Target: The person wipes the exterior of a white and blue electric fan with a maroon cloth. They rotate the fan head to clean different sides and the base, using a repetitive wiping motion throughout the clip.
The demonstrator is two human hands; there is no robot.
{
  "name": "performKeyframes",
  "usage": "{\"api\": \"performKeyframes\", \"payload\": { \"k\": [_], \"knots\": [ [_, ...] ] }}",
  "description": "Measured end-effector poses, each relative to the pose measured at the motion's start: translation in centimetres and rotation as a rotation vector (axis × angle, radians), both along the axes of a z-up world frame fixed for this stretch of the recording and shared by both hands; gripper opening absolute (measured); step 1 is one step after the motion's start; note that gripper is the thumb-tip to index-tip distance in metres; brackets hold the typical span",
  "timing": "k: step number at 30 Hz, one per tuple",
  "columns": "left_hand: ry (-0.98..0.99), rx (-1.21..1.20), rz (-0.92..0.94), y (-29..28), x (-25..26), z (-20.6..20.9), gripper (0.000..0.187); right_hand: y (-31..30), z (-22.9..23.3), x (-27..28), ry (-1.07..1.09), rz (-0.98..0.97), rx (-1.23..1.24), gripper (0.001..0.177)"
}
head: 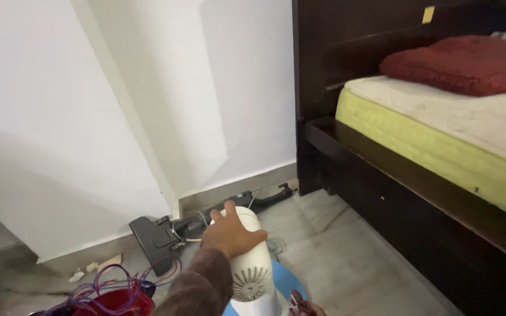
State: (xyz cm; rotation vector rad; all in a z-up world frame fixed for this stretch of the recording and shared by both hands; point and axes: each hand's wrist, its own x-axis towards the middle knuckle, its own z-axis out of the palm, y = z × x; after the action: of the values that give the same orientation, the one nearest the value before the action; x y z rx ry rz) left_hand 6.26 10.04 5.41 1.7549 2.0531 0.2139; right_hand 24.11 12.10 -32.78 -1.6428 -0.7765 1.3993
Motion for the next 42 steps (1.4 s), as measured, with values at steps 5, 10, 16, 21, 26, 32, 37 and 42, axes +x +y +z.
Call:
{"api": "performKeyframes", "payload": {
  "k": [5, 10, 16, 21, 26, 32, 37, 42],
  "knots": [
    [-0.114, -0.005, -0.063, 0.6, -2.6, -0.5, 0.115, -2.6, 5.2, -1.4, -0.373, 0.359, -0.057, 0.075],
    [-0.087, -0.003, -0.089, 0.5, -2.6, -0.9, 0.118, -4.7, 15.2, -1.6, -0.475, 0.630, 0.196, 0.080],
    [-0.105, 0.046, -0.159, 1.4, -3.3, -1.8, 0.120, -0.5, 17.2, -1.4, -0.050, 1.000, 0.231, 0.077],
    [-0.086, 0.019, -0.236, 1.3, -4.3, -0.8, 0.116, 1.0, 8.4, -3.4, 0.396, 0.649, 0.428, 0.071],
    [-0.066, -0.078, -0.299, -0.7, -4.8, 1.1, 0.108, 0.9, 3.2, -9.7, 0.444, 0.127, 0.594, 0.065],
    [0.169, -0.013, -0.097, -3.4, -2.4, 0.8, 0.098, -1.1, 6.0, -7.8, 0.417, -0.003, 0.640, 0.058],
    [0.179, 0.000, 0.031, -4.3, -1.5, 1.0, 0.095, -1.1, 5.5, -7.4, 0.403, -0.056, 0.656, 0.053],
    [0.177, 0.029, 0.020, -4.6, -1.7, 1.2, 0.095, -1.1, 3.2, -5.1, 0.456, -0.077, 0.611, 0.048]
  ]
}}
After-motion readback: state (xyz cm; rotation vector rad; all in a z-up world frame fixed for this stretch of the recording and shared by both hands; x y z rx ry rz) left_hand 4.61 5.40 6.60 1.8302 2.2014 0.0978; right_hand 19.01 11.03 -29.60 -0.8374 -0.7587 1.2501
